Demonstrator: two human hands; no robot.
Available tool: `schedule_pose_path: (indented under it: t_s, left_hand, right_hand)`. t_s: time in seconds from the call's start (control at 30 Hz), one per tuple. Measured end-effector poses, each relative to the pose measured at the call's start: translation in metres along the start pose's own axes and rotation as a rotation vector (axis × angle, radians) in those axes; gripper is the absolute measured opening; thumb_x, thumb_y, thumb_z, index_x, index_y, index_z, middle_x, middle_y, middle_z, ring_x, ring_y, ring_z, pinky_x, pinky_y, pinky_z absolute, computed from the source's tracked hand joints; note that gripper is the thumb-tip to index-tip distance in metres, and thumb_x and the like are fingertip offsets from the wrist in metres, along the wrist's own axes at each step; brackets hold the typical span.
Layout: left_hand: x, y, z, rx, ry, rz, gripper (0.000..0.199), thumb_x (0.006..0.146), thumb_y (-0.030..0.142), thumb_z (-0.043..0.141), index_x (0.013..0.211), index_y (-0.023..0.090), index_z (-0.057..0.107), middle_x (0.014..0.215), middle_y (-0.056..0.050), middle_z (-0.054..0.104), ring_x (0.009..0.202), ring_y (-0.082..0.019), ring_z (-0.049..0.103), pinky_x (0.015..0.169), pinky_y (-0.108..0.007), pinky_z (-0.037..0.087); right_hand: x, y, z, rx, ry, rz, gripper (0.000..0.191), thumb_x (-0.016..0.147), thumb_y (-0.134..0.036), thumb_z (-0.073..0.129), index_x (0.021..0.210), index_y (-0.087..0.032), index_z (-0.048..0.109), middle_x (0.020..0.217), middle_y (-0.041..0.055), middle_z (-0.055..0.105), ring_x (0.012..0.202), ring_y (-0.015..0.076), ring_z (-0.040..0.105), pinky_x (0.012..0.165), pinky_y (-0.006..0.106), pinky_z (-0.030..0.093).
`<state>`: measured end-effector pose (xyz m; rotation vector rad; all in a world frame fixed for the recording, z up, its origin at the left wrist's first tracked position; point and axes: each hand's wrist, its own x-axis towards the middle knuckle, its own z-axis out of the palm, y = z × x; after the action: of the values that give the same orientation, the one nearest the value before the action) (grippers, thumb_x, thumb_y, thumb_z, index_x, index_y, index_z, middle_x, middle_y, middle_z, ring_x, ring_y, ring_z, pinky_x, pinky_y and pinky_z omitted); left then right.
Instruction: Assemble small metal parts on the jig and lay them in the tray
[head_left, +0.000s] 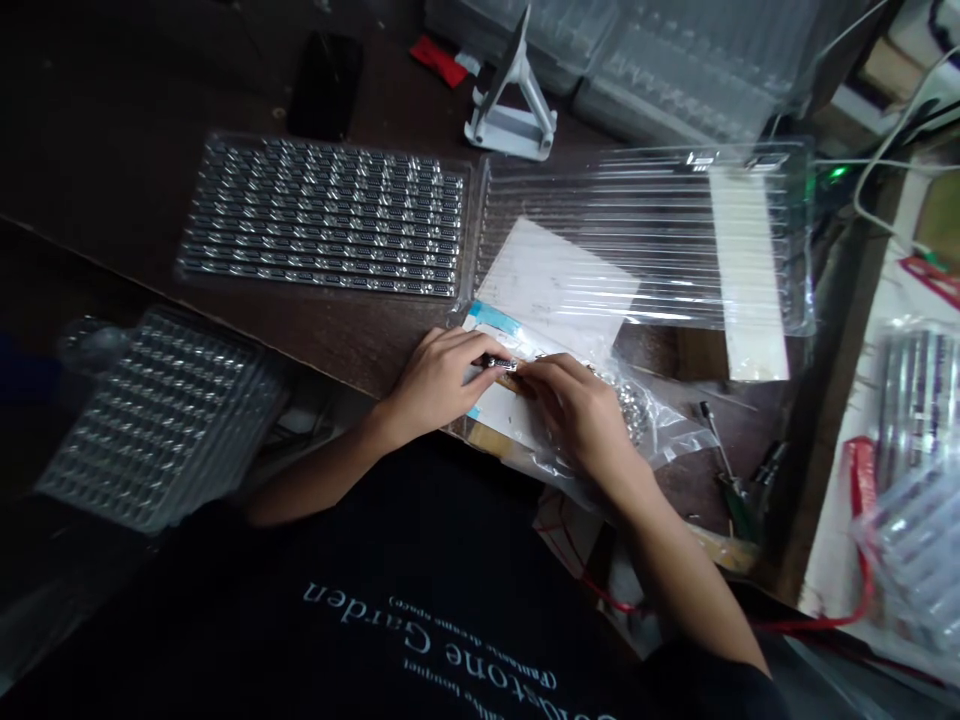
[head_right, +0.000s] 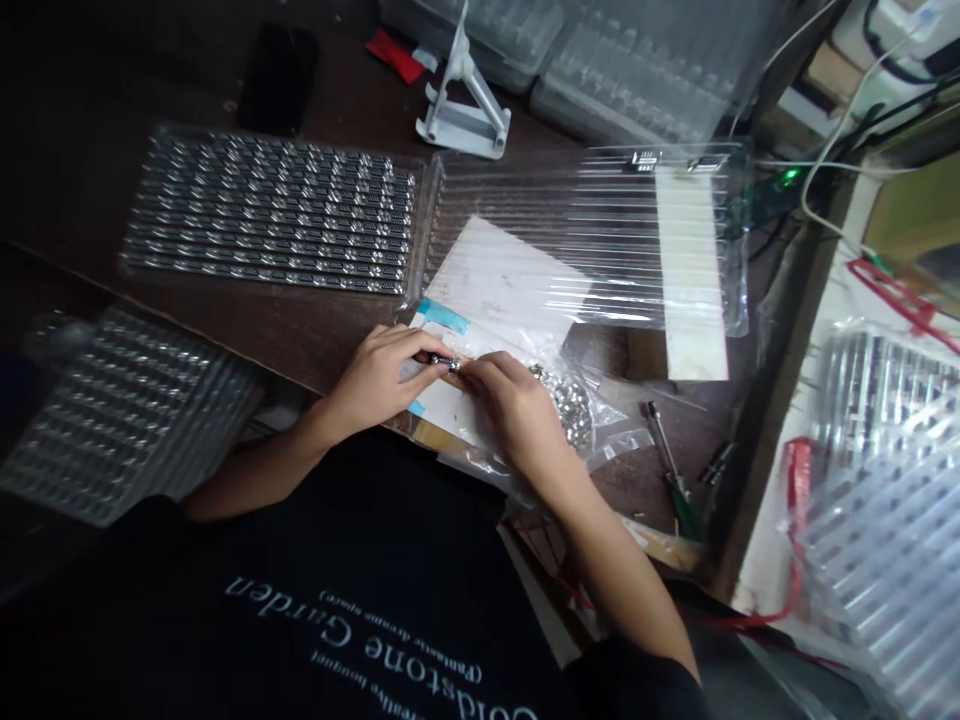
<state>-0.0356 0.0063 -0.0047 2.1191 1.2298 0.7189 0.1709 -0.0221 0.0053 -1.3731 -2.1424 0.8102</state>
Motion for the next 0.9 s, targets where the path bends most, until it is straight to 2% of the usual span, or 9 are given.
schedule_pose_path:
  t_s: [0.13,0.23,0.33,0.43,0.6,0.8,0.9]
  left_hand:
    - [0.001,0.001,0.0,-0.025,-0.002,-0.003,0.006,0.09,0.02,0.066,0.096,0.021,0.068,0.097,0.0,0.075,0.093,-0.019,0.067,0.081,-0.032,0.039]
    - [0.002,0.002,-0.001,-0.029,0.023,0.006,0.006,0.09,0.02,0.067,0.095,0.021,0.067,0.097,0.0,0.075,0.094,-0.019,0.067,0.083,-0.032,0.04]
    - [0.003,0.004,0.0,-0.025,0.055,0.009,0.005,0.09,0.022,0.068,0.094,0.021,0.068,0.096,0.0,0.076,0.094,-0.019,0.068,0.084,-0.032,0.041]
    - [0.004,0.005,0.003,-0.068,0.034,0.024,0.005,0.089,0.022,0.07,0.093,0.022,0.069,0.096,0.001,0.076,0.093,-0.018,0.069,0.084,-0.032,0.042]
    - [0.006,0.004,0.005,-0.089,-0.013,0.017,0.007,0.087,0.02,0.072,0.093,0.023,0.07,0.097,0.001,0.077,0.093,-0.018,0.069,0.085,-0.032,0.042]
    - [0.005,0.004,0.005,-0.05,-0.042,0.05,0.008,0.087,0.02,0.071,0.094,0.023,0.07,0.096,0.001,0.077,0.093,-0.018,0.068,0.085,-0.033,0.041]
    - [0.005,0.003,0.006,-0.028,-0.034,0.071,0.007,0.087,0.021,0.071,0.094,0.022,0.07,0.096,0.001,0.077,0.093,-0.018,0.068,0.084,-0.033,0.041]
  right_hand:
    - [-0.004,-0.004,0.001,-0.159,-0.056,-0.002,0.03,0.1,-0.021,0.045,0.116,-0.025,0.069,0.11,0.0115,0.07,0.098,0.0271,0.066,0.081,0.039,0.053]
    - [-0.004,-0.003,-0.002,-0.125,-0.081,-0.022,0.03,0.1,-0.021,0.046,0.116,-0.028,0.07,0.109,0.0092,0.072,0.095,0.0252,0.067,0.08,0.038,0.054]
    - [-0.001,0.005,-0.007,-0.083,0.025,-0.013,0.028,0.099,-0.024,0.051,0.119,-0.023,0.069,0.107,0.0097,0.071,0.091,0.0229,0.068,0.078,0.035,0.054]
    - [0.003,0.013,-0.009,-0.243,0.152,0.074,0.026,0.098,-0.027,0.053,0.114,-0.02,0.071,0.1,0.0109,0.071,0.086,0.0237,0.066,0.075,0.037,0.051]
    - [0.007,0.012,-0.004,-0.386,0.068,0.109,0.021,0.096,-0.023,0.051,0.097,-0.017,0.071,0.089,0.0101,0.069,0.078,0.0242,0.061,0.067,0.036,0.045]
    - [0.01,0.007,-0.003,-0.253,0.041,0.092,0.026,0.098,-0.027,0.048,0.112,-0.018,0.069,0.095,0.0109,0.067,0.083,0.024,0.062,0.07,0.035,0.046]
    - [0.012,0.008,-0.003,-0.267,0.025,0.094,0.026,0.099,-0.028,0.048,0.109,-0.02,0.071,0.094,0.0098,0.068,0.08,0.0231,0.062,0.068,0.034,0.045]
